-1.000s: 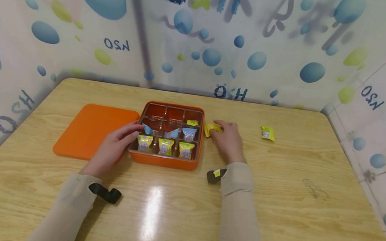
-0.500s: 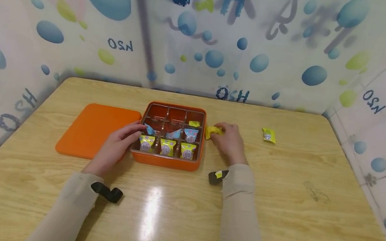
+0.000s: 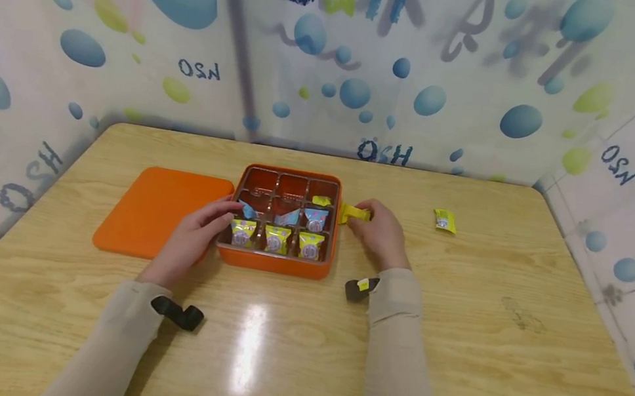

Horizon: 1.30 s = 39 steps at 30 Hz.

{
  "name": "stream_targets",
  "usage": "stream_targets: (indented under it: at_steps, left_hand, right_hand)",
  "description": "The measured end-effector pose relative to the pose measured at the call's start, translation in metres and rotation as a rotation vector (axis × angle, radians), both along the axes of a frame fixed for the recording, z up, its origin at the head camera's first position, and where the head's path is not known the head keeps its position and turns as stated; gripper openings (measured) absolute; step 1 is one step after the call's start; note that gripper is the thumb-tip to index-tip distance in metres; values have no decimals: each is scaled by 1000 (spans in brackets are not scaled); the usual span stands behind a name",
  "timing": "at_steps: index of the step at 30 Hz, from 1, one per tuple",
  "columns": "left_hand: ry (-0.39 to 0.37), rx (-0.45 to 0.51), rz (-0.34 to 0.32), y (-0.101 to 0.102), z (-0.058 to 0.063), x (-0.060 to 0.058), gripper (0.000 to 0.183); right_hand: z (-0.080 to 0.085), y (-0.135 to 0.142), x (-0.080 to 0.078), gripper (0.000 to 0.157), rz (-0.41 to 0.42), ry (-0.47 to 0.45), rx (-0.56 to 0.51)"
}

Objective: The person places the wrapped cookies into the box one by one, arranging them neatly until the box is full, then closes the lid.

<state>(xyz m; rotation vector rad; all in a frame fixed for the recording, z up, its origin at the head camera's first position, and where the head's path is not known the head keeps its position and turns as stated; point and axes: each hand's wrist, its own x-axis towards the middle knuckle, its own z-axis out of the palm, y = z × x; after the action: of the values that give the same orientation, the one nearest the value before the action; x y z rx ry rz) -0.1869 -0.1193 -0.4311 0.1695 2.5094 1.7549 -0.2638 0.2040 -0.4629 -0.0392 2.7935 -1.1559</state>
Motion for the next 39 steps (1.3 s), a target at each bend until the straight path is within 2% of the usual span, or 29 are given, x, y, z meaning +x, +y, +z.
stream_targets:
  at_steps: [27, 33, 39]
  left_hand:
    - [3, 5, -5, 0, -1, -1, 30]
    - [10, 1, -6, -1, 0, -1, 30]
    - [14, 1, -6, 0, 1, 0, 30]
  right_hand:
    - [3, -1, -1, 48, -54, -25, -27]
    - [2, -3, -2, 47, -133, -23, -168]
    - [3, -6, -1, 49, -189, 56, -253]
